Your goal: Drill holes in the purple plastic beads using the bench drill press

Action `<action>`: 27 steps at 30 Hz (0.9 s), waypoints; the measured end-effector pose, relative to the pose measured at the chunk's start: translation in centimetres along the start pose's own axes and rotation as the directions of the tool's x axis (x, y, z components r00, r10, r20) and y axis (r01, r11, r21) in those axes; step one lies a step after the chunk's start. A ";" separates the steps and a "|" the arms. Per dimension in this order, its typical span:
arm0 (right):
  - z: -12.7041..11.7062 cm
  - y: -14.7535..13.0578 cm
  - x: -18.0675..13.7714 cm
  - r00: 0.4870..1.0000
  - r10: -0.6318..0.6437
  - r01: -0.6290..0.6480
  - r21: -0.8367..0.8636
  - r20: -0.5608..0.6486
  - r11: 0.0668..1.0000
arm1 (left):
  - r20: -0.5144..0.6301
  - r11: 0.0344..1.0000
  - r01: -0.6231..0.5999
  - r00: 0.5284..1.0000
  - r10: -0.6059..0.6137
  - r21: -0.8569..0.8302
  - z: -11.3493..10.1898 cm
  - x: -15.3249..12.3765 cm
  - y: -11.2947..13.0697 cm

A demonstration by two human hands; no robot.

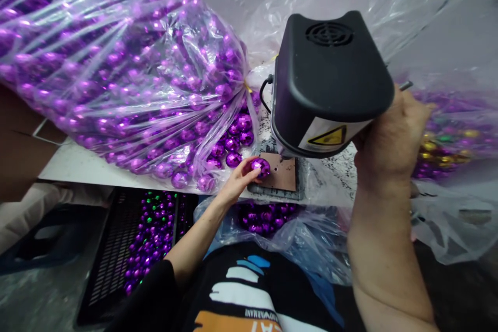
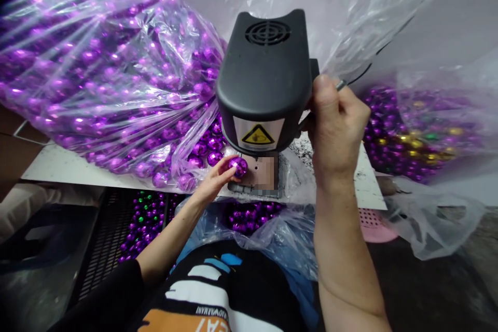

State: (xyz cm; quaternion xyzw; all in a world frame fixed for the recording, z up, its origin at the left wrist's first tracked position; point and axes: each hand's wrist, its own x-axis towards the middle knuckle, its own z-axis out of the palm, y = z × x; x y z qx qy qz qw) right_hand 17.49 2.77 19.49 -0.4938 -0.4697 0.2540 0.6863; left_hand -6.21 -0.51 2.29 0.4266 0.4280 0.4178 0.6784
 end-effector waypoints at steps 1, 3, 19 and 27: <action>0.0 0.0 0.0 1.000 -0.003 0.003 0.005 -0.006 1.000 | -0.003 0.998 -0.033 0.999 0.033 0.060 0.1 0.2 -0.2; 0.1 0.1 0.0 1.000 -0.007 0.007 0.011 -0.016 1.000 | -0.013 0.973 -0.121 0.992 0.126 0.197 0.3 0.8 -0.6; 0.3 -0.1 -0.2 0.999 -0.006 0.008 0.038 -0.043 0.999 | 0.153 0.420 -0.426 0.824 0.545 0.801 3.3 2.9 -2.4; 0.2 0.0 -0.2 0.999 -0.029 0.029 0.015 -0.036 0.999 | 0.122 0.439 -0.362 0.866 0.486 0.822 5.2 2.7 -3.3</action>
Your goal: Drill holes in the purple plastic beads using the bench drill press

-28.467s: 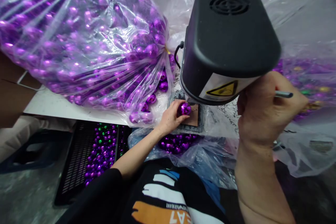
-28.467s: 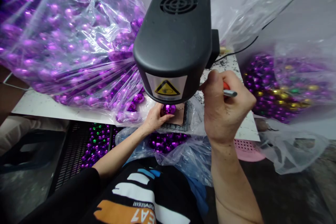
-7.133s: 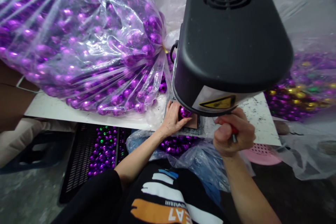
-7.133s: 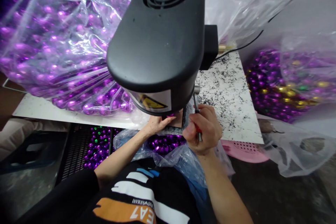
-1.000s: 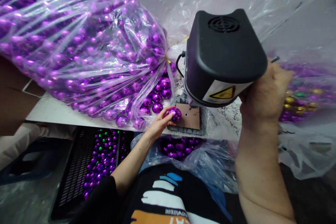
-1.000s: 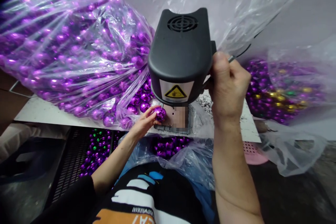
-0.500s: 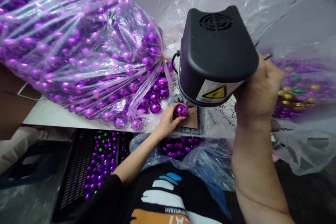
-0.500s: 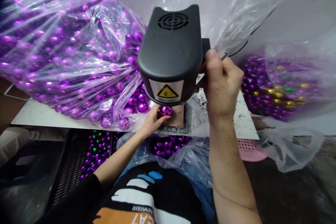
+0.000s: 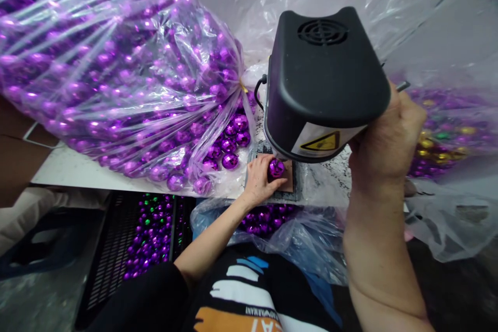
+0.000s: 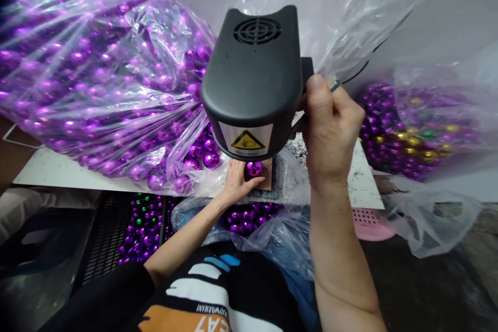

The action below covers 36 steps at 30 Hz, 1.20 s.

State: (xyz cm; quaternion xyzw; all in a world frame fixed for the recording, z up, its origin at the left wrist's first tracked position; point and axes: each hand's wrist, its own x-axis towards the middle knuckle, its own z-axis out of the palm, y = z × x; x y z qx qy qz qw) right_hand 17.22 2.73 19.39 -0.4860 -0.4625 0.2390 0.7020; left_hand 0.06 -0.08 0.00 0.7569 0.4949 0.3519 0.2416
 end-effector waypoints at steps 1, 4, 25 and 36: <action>0.0 0.0 0.1 1.000 -0.002 0.002 -0.002 0.002 1.000 | 0.002 1.000 0.004 1.000 -0.004 -0.004 0.0 0.0 0.1; 0.0 -0.1 0.3 1.000 0.003 -0.003 -0.012 0.011 1.000 | -0.010 1.000 0.014 1.000 -0.014 0.015 0.1 0.2 0.4; -2.5 3.3 -10.0 0.959 -0.248 0.180 -0.381 -0.139 0.907 | -0.018 1.000 0.025 1.000 -0.025 -0.014 0.7 0.1 0.6; -1.5 4.4 -10.3 0.921 -0.336 0.251 -0.358 -0.198 0.900 | -0.028 1.000 0.021 0.999 -0.021 -0.008 0.9 0.1 0.6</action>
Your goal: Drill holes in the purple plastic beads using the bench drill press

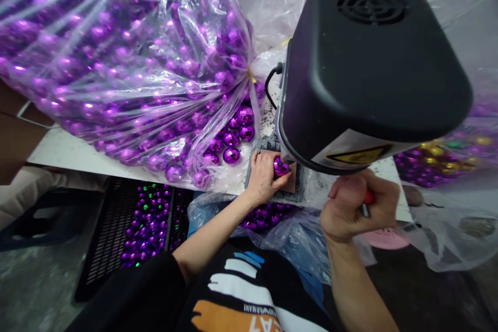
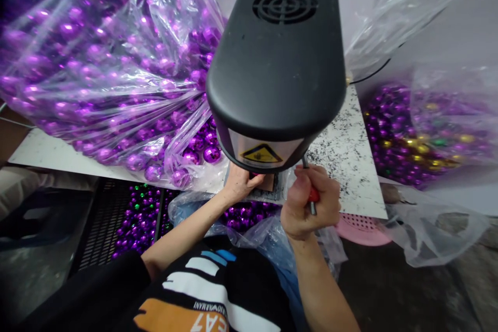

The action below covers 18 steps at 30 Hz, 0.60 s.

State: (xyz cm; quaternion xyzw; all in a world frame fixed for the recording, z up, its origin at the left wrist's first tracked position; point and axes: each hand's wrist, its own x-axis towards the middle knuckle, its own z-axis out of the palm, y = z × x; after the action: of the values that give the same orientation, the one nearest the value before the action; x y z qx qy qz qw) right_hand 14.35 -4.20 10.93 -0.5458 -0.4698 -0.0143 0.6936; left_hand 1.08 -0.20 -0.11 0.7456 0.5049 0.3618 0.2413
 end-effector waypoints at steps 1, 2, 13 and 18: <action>0.1 0.2 -0.1 1.000 -0.010 0.010 0.017 -0.011 1.000 | -0.001 1.000 -0.004 1.000 0.004 0.005 0.0 0.0 0.0; 0.1 0.3 -0.1 1.000 -0.021 0.021 0.029 -0.016 0.999 | -0.003 1.000 -0.006 1.000 0.006 0.010 0.0 0.0 0.0; 0.0 3.1 -1.1 0.990 -0.131 0.133 -0.033 0.058 0.991 | -0.020 1.000 -0.004 1.000 0.005 0.028 -0.1 0.0 0.0; -0.5 3.3 -0.5 0.979 -0.165 0.168 -0.017 0.119 0.986 | -0.020 1.000 0.000 1.000 0.001 0.023 -0.1 0.0 0.0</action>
State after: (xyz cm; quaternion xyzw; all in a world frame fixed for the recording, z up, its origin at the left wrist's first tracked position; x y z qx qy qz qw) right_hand 16.20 -3.48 8.18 -0.5140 -0.5534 -0.0467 0.6538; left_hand 1.00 -0.20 -0.02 0.7448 0.5112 0.3633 0.2278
